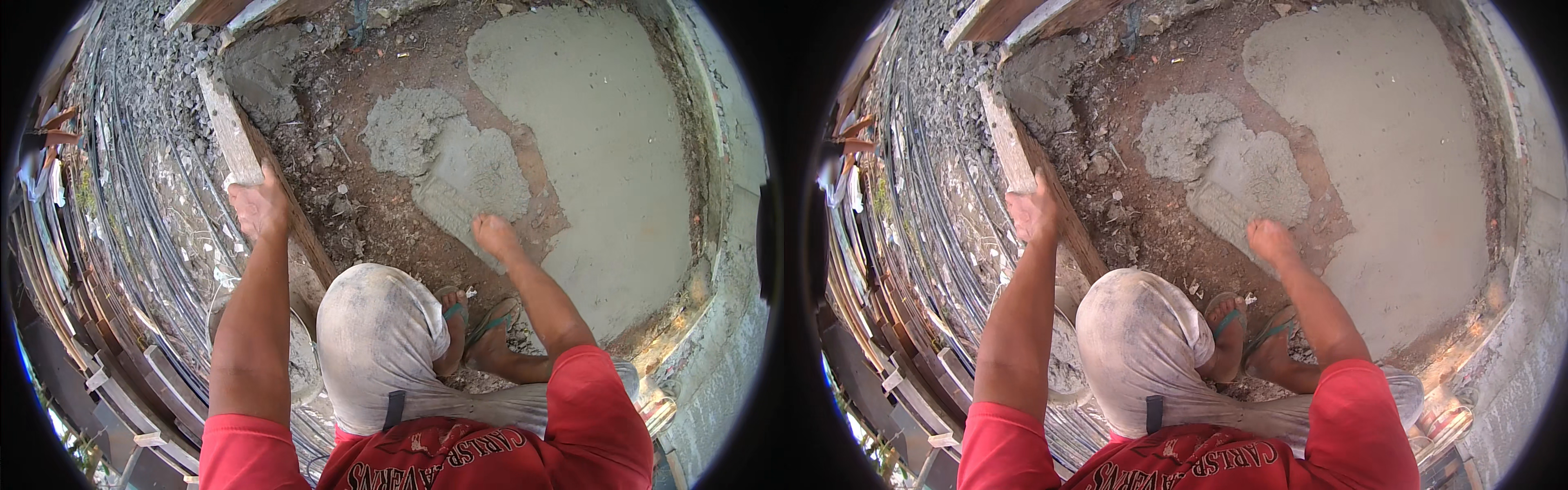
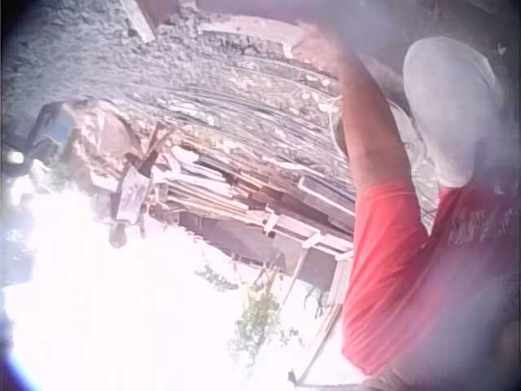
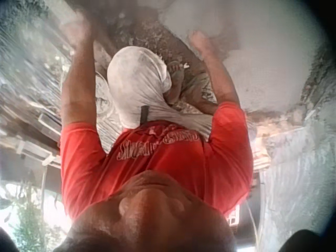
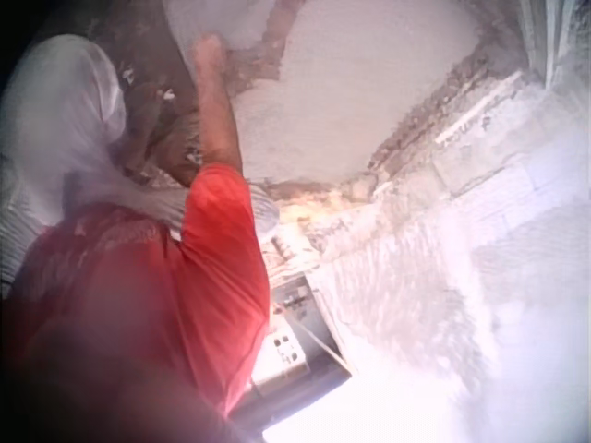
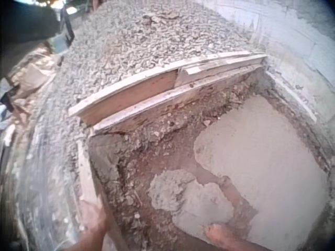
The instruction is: The person uses a trowel to smooth and level wet cement within a wooden frame on the ground, occasionally pouring more cement from a bucket and using their hand to remove small pieces of debris.
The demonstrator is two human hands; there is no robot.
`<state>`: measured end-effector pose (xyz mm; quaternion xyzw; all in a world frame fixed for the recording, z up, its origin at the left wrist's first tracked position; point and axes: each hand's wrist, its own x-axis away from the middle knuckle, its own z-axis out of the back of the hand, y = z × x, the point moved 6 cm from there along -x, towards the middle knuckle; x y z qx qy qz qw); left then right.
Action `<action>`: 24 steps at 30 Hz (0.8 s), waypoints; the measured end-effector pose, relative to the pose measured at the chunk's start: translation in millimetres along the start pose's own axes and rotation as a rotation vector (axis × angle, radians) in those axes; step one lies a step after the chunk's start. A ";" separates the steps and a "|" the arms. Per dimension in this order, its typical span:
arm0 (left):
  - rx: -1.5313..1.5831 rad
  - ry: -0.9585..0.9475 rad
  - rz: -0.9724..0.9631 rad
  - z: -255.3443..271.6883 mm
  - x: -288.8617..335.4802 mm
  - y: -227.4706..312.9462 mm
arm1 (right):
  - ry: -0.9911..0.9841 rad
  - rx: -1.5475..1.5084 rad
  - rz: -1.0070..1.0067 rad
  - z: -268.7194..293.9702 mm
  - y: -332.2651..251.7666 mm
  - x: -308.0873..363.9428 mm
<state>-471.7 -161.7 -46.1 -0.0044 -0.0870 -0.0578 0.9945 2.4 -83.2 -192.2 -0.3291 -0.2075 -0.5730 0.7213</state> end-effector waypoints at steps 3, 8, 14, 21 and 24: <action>0.024 0.003 0.005 1.7 3.8 -5.1 | 0.096 0.060 -0.047 -48.1 9.5 54.3; 0.042 0.026 -0.015 -3.5 -1.4 -0.9 | 0.043 0.175 0.183 -52.9 43.9 74.0; 0.067 0.000 -0.016 3.4 0.7 -5.8 | 0.212 0.196 0.324 -21.1 16.8 87.9; 0.070 -0.037 0.013 -3.7 0.9 0.4 | 0.392 0.292 0.596 16.1 -38.0 -23.9; 0.061 0.011 -0.008 -2.6 5.2 1.0 | 0.453 0.289 0.505 72.8 -64.7 -91.7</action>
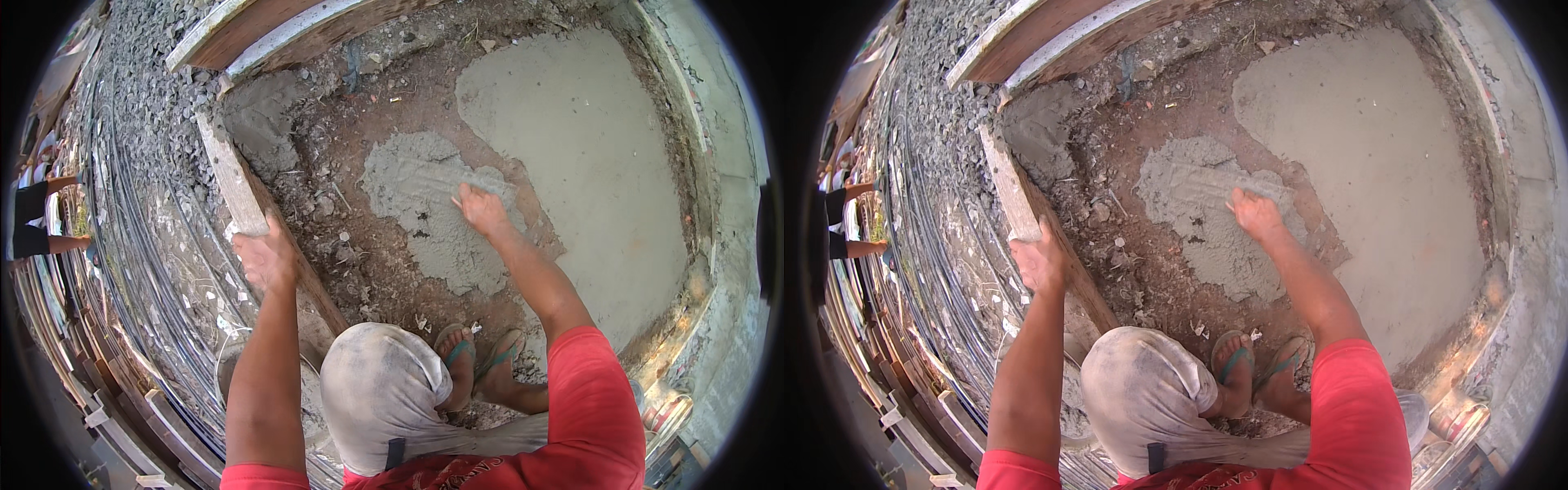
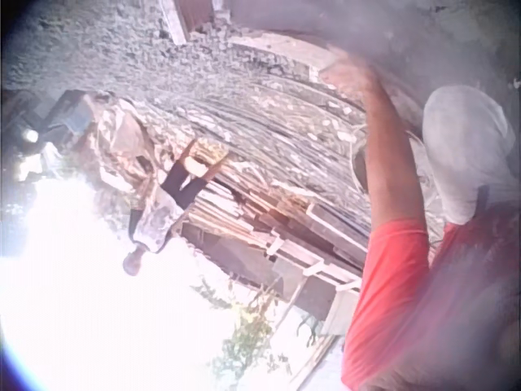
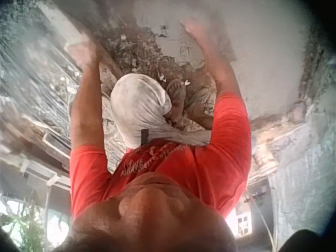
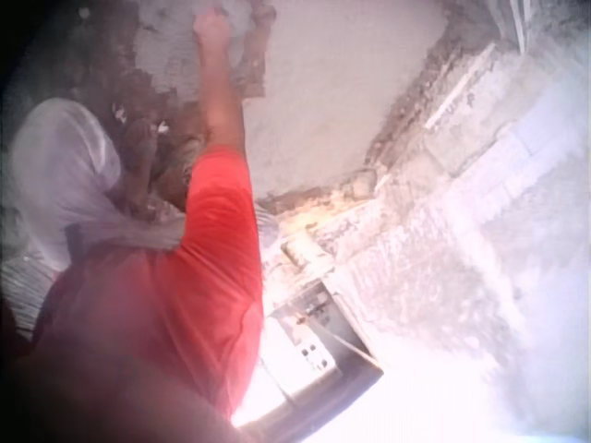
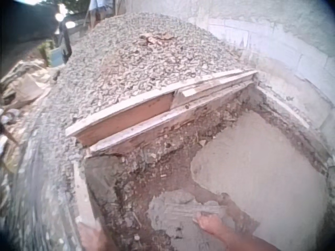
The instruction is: The person uses a trowel to smooth and level wet cement within a wooden frame on the ground, occasionally pouring more cement from a bucket and using their hand to remove small pieces of debris.
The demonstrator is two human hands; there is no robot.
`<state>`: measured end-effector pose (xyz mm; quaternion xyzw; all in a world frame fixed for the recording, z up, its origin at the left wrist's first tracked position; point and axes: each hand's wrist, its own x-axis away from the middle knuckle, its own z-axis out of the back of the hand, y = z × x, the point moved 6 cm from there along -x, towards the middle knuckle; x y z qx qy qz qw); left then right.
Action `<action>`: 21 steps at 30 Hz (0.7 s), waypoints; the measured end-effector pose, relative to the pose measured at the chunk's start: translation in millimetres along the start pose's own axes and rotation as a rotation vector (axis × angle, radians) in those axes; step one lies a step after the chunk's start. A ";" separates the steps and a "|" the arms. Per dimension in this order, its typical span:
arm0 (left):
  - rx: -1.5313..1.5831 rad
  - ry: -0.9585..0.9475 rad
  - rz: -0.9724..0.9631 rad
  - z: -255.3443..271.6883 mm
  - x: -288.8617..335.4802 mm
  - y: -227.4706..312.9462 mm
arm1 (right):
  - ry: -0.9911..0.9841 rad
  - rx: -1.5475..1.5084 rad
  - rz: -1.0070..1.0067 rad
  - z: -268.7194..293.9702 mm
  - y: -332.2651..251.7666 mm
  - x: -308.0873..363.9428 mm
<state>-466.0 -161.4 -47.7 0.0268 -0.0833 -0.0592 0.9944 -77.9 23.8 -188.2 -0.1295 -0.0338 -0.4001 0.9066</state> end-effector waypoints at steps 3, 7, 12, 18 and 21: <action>-0.014 0.015 -0.009 -1.9 -5.0 -2.3 | -0.024 0.057 -0.076 13.5 31.4 -76.3; -0.016 0.032 -0.017 4.0 -8.1 -6.6 | -0.174 0.059 -0.264 35.0 65.4 -133.9; 0.015 -0.010 -0.033 -2.9 -2.7 5.6 | -0.109 0.006 -0.535 30.4 152.0 -133.2; 0.032 -0.056 0.009 2.2 -4.9 0.1 | -0.241 -0.174 -0.833 -7.8 145.0 17.2; 0.025 -0.003 0.013 16.3 -11.5 -12.8 | -0.144 -0.257 -0.872 3.0 102.9 89.0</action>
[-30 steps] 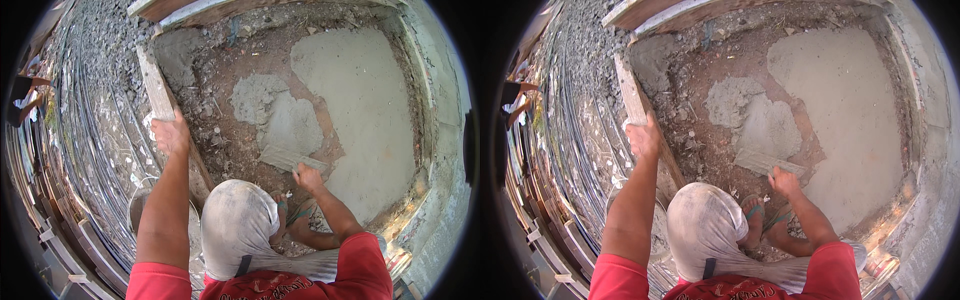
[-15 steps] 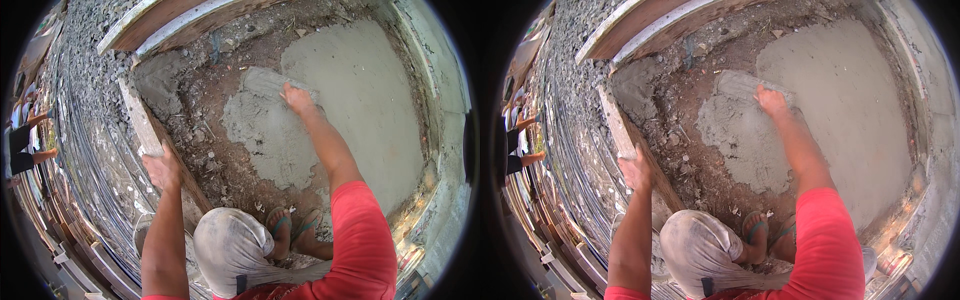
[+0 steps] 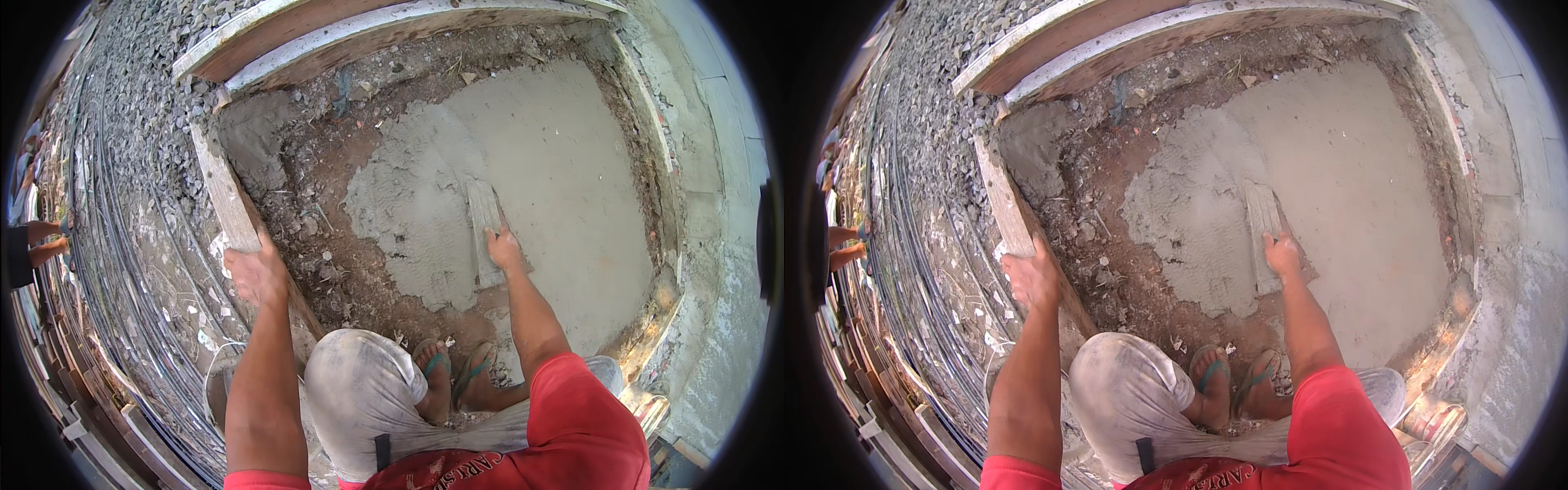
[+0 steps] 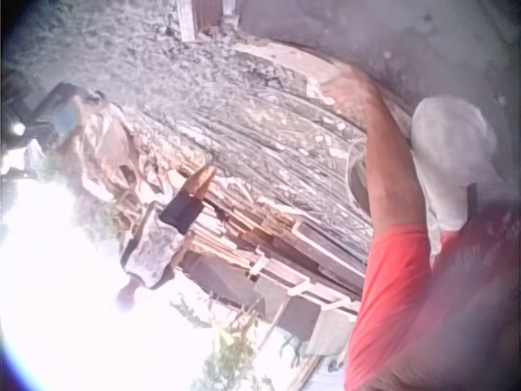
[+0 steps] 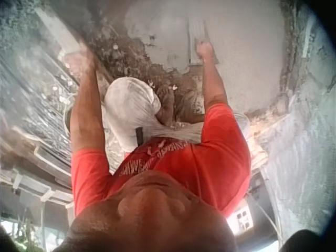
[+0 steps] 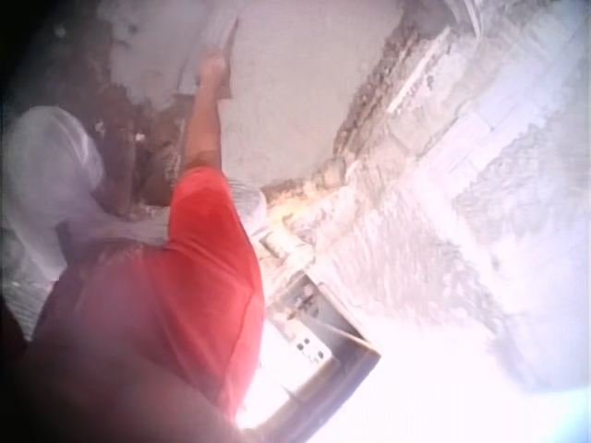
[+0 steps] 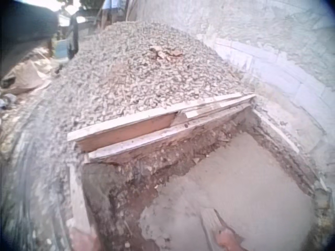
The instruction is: The person uses a trowel to smooth and level wet cement within a wooden frame on the ground, occasionally pouring more cement from a bucket and using their hand to remove small pieces of debris.
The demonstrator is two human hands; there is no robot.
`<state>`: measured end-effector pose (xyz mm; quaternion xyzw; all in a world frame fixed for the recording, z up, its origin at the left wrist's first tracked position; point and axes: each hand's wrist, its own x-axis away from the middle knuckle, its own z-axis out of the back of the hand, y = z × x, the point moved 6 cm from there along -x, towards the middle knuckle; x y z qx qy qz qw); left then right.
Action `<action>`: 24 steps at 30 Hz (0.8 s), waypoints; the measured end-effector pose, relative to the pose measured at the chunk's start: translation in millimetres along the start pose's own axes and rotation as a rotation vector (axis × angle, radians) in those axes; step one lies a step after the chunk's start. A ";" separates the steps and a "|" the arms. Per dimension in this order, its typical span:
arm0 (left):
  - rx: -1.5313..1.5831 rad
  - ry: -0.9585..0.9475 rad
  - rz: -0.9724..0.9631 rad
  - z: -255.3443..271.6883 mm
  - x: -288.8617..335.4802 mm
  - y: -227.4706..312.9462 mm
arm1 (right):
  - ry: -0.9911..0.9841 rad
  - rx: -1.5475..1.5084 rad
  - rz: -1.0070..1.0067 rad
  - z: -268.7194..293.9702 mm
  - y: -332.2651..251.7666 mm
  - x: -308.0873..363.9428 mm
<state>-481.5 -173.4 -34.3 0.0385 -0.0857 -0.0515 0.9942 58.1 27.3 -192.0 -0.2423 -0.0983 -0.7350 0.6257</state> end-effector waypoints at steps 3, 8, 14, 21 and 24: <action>0.043 -0.100 -0.034 -7.7 21.5 23.4 | 0.266 -0.018 -0.144 -31.0 126.8 34.7; 0.010 0.047 -0.042 -4.8 -1.0 1.9 | 0.039 -0.686 -0.504 -59.8 -28.2 66.9; 0.012 0.021 -0.050 -10.3 5.8 10.7 | -0.082 -0.465 -0.128 -85.8 -197.3 36.5; -0.008 0.000 0.001 -15.2 7.2 8.4 | -0.263 -0.201 0.164 -107.7 -256.3 106.1; -0.004 0.000 0.006 -12.5 6.0 7.8 | -0.264 0.009 0.292 -102.3 -214.4 146.2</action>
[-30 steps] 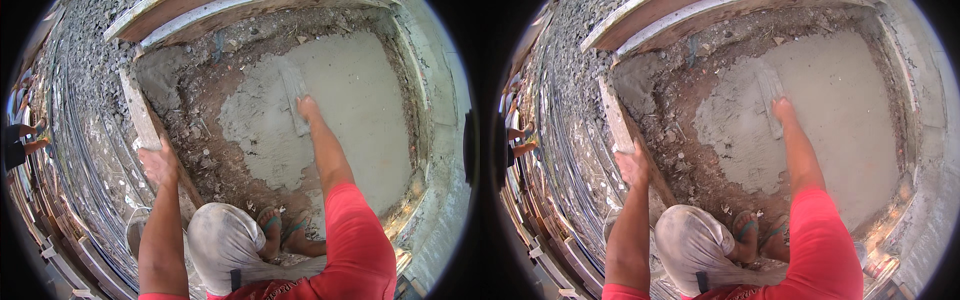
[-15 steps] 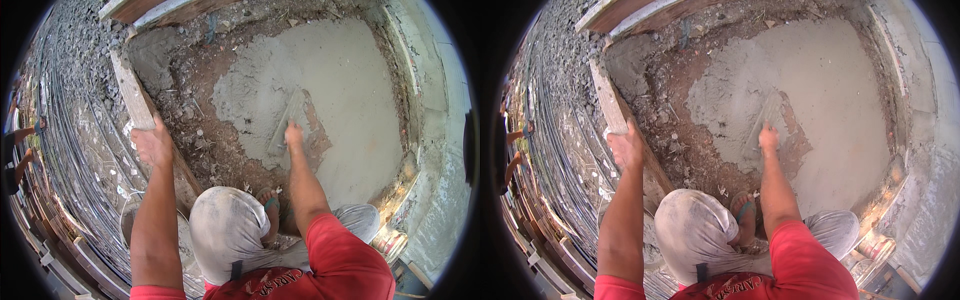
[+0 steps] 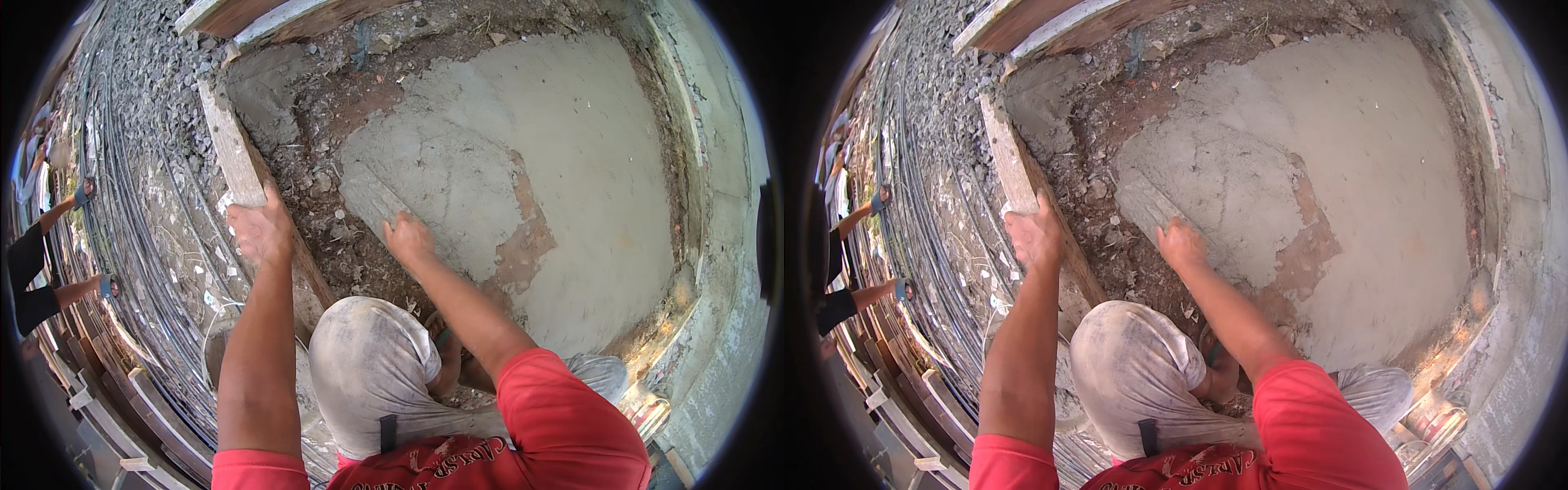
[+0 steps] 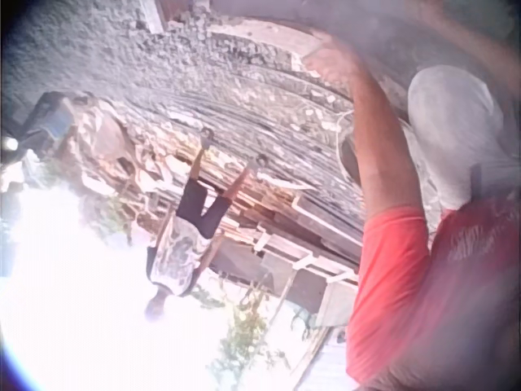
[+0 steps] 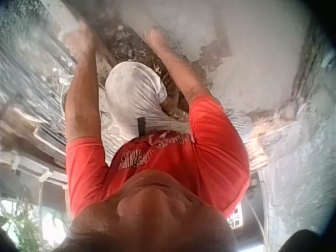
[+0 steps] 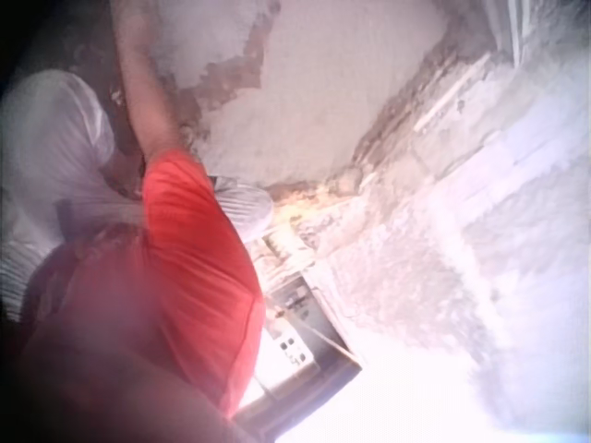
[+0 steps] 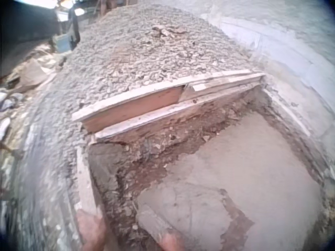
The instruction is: The person uses a trowel to smooth and level wet cement within a wooden frame on the ground, occasionally pouring more cement from a bucket and using their hand to remove small pieces of debris.
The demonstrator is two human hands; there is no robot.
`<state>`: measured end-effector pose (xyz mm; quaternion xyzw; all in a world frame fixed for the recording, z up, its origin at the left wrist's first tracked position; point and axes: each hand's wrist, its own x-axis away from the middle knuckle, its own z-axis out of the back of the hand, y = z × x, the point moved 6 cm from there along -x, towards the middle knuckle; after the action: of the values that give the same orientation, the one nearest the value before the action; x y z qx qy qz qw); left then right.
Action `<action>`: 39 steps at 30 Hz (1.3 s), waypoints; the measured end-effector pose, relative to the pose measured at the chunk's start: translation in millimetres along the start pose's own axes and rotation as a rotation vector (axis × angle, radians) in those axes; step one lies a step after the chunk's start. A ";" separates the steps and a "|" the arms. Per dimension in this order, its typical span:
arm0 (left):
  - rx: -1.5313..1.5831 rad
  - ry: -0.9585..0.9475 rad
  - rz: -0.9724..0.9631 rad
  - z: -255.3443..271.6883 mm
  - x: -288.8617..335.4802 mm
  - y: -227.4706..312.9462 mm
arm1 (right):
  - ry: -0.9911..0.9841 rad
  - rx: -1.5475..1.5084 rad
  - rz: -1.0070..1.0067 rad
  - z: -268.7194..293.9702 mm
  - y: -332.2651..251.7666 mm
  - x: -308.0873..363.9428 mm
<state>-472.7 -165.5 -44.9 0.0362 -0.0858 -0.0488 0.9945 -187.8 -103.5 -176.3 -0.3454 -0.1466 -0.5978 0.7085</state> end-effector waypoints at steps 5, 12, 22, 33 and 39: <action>0.022 -0.001 -0.023 0.0 1.3 -3.6 | -0.107 0.171 0.136 -6.2 101.4 73.1; 0.035 -0.069 -0.033 -6.4 5.5 5.9 | 0.130 0.245 -0.060 26.8 247.0 80.0; -0.322 -0.199 -1.582 -95.3 178.1 78.5 | 0.133 0.131 -0.324 19.8 325.5 198.0; -0.328 -0.178 -1.568 -177.7 212.8 27.4 | 0.097 0.130 -0.360 20.9 319.9 203.0; -0.347 -0.249 -1.581 -196.9 195.1 31.8 | 0.150 0.130 -0.319 29.6 315.6 204.1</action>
<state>-244.2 -141.5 -203.3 -0.0739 -0.1359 -0.7516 0.6412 167.0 -221.3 -127.4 -0.2256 -0.1845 -0.7157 0.6346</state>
